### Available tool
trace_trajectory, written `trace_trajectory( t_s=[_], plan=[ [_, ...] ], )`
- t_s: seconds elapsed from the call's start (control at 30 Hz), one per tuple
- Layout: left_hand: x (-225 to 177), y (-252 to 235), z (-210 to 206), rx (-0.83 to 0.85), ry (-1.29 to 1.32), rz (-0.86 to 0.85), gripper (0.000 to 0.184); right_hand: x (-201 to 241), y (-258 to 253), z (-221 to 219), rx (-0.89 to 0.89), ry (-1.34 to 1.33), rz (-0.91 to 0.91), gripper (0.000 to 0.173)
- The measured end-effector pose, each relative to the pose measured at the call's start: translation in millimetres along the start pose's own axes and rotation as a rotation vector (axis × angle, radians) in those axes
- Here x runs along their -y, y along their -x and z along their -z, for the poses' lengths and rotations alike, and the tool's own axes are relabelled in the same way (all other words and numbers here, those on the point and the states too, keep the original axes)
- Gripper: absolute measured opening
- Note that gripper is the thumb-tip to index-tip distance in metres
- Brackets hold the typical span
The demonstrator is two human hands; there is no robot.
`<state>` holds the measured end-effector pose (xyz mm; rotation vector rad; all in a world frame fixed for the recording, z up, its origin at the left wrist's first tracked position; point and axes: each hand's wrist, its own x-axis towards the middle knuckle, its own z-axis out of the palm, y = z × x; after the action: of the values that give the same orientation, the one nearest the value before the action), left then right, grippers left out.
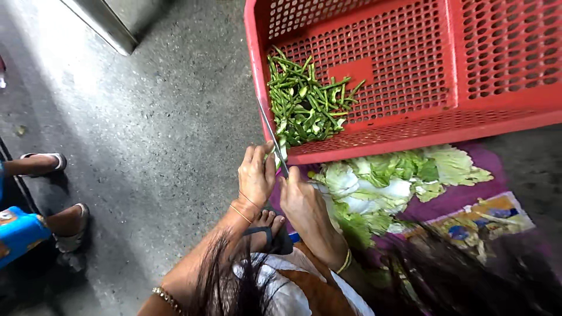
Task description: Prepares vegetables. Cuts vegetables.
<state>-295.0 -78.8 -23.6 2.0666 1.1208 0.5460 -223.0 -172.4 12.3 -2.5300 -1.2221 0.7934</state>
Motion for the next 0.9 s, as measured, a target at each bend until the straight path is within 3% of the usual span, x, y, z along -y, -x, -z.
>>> trace_trajectory(
  t_s=[0.13, 0.23, 0.43, 0.5, 0.63, 0.9],
  plan=[
    [0, 3, 0, 0.01, 0.035, 0.042, 0.027, 2, -5, 5, 0.063, -0.044, -0.032, 0.037],
    [0, 5, 15, 0.105, 0.19, 0.176, 0.032, -11, -7, 21, 0.183, -0.14, -0.082, 0.04],
    [3, -7, 27, 0.147, 0.378, 0.272, 0.044, -39, 4, 31, -0.091, -0.322, -0.156, 0.044],
    [2, -10, 21, 0.129, 0.372, 0.269, 0.045, -30, 12, 34, -0.12, -0.307, -0.116, 0.043],
    [-10, -6, 12, 0.032, 0.237, 0.245, 0.028, -10, 25, 21, -0.216, -0.138, 0.016, 0.036],
    [-11, -6, 14, 0.044, 0.023, 0.195, 0.031, -1, 30, 6, -0.204, -0.046, 0.096, 0.031]
  ],
)
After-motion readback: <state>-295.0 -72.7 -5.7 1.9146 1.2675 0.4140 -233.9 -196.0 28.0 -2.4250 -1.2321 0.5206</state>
